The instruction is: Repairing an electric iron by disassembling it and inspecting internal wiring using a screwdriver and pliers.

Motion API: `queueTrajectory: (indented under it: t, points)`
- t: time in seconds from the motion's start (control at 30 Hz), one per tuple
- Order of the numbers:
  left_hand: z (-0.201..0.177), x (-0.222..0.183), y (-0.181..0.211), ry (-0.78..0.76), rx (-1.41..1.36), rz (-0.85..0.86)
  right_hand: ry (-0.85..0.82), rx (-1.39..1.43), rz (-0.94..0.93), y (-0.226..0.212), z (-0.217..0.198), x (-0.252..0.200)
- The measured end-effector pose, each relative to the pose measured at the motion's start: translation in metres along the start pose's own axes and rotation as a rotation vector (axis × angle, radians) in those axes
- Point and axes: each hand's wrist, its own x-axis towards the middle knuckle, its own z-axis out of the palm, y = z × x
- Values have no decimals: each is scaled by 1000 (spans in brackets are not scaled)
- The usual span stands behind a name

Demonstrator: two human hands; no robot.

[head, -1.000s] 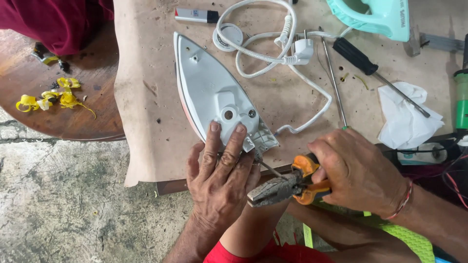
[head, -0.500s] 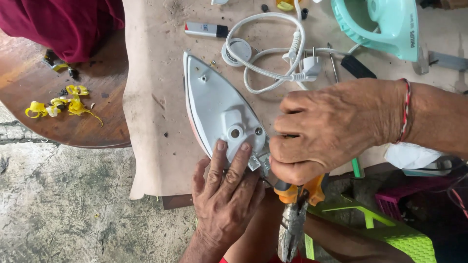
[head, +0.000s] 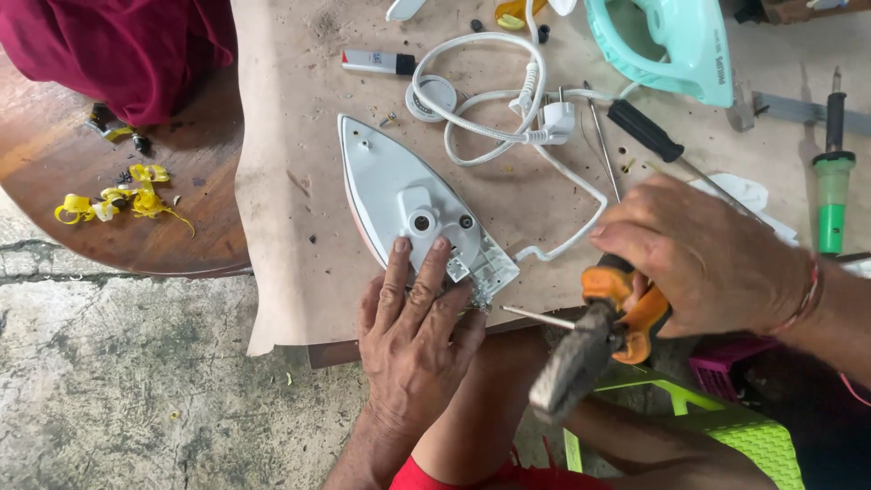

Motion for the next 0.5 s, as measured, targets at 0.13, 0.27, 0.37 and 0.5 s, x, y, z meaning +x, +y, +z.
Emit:
queueTrajectory:
  t: [0.13,0.27,0.37,0.5]
  points:
    - [1,-1,1,11,-37,-49,-184,278,1050,-73,7,5]
    - [1,-2,2,24,-46,-86,23,222,1241,-120,22,11]
    - [2,-3,2,24,-59,-99,114,192,1256,-137,30,20]
    - [4,-4,1,59,-74,-93,132,164,1315,-147,41,24]
